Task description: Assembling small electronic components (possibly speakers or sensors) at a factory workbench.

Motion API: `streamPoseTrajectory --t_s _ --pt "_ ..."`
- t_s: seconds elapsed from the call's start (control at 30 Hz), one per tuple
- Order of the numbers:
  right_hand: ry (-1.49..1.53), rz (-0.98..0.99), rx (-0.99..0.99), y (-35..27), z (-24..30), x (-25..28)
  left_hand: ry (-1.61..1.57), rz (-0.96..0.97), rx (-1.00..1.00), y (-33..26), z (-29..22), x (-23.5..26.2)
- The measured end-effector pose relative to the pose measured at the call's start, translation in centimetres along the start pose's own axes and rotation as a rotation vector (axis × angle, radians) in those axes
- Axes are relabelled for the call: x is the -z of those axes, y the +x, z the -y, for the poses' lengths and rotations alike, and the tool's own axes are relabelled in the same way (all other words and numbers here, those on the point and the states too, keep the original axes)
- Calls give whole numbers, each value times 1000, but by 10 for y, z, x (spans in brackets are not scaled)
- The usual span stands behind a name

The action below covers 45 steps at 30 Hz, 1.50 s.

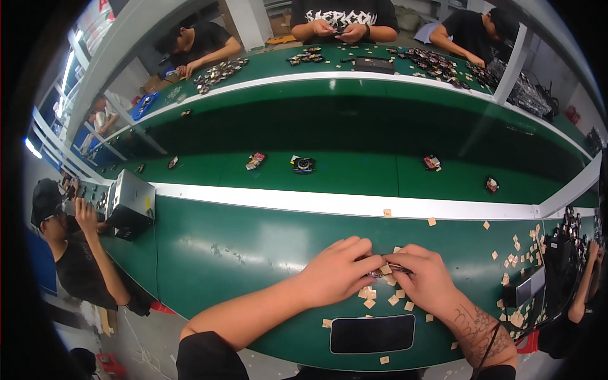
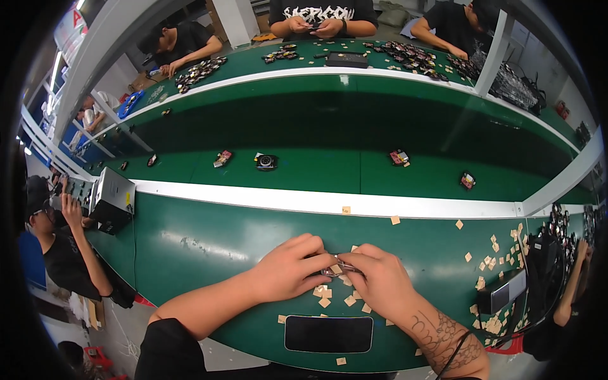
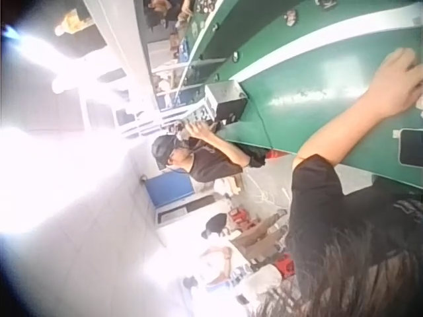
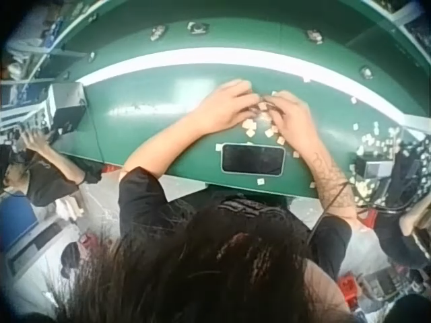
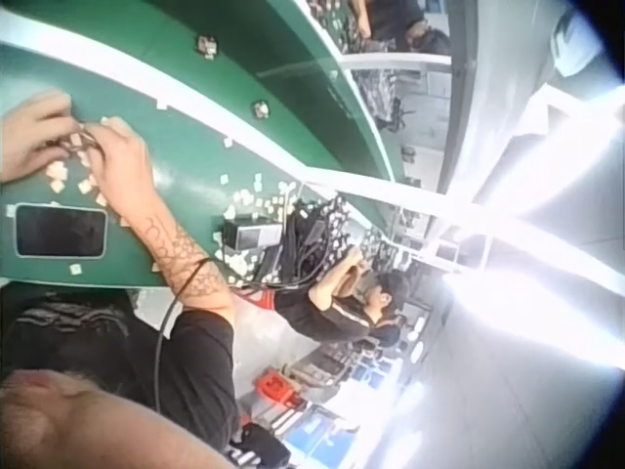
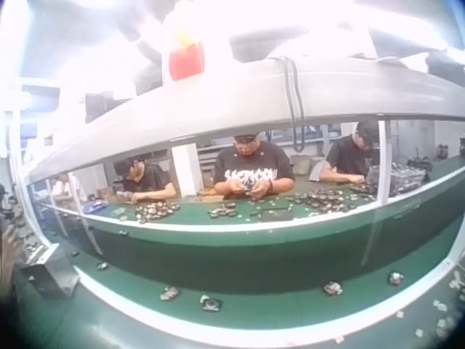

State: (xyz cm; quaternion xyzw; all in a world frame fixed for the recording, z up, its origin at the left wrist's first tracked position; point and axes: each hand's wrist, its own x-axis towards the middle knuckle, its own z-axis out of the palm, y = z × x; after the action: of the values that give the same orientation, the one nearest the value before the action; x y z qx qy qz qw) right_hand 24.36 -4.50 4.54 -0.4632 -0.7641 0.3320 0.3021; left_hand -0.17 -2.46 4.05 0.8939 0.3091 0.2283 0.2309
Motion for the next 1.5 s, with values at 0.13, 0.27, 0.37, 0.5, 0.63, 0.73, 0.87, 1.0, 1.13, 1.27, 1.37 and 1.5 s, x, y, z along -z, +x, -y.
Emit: streamPoseTrajectory --t_s 0.13,0.27,0.37,0.5,0.63,0.73,0.87,1.0,1.13,1.27,1.37,1.5 --pt "-42 -29 66 -4 -2 -3 -151 -104 107 -3 -6 -12" --pt "-21 -78 92 -9 -6 5 -193 -131 122 11 -19 -33" --pt "-71 -77 112 -4 -3 -5 -190 -157 186 -2 -14 -34" --pt "-59 -93 68 -10 -9 -1 -210 -121 158 1 -18 -35" --pt "-87 -110 161 -9 -4 -6 -142 -207 57 -21 -21 -30" --pt "-109 -95 196 -9 -6 -13 -168 -249 108 -23 -21 -35" --pt "-66 -150 225 -5 -15 -24 -345 -253 191 -19 -18 -40" --pt "-24 -201 190 -7 -16 -22 -317 -319 148 -10 -12 -51" --pt "-84 -150 128 -2 -20 -21 -324 -320 145 -11 -9 -53" --pt "-88 -111 160 2 -28 -24 -324 -307 172 -11 -6 -54" --pt "-86 -63 123 2 -21 -23 -277 -322 132 -17 -2 -58" --pt "-15 -130 168 -4 -34 -24 -120 -366 68 -17 -6 -60"
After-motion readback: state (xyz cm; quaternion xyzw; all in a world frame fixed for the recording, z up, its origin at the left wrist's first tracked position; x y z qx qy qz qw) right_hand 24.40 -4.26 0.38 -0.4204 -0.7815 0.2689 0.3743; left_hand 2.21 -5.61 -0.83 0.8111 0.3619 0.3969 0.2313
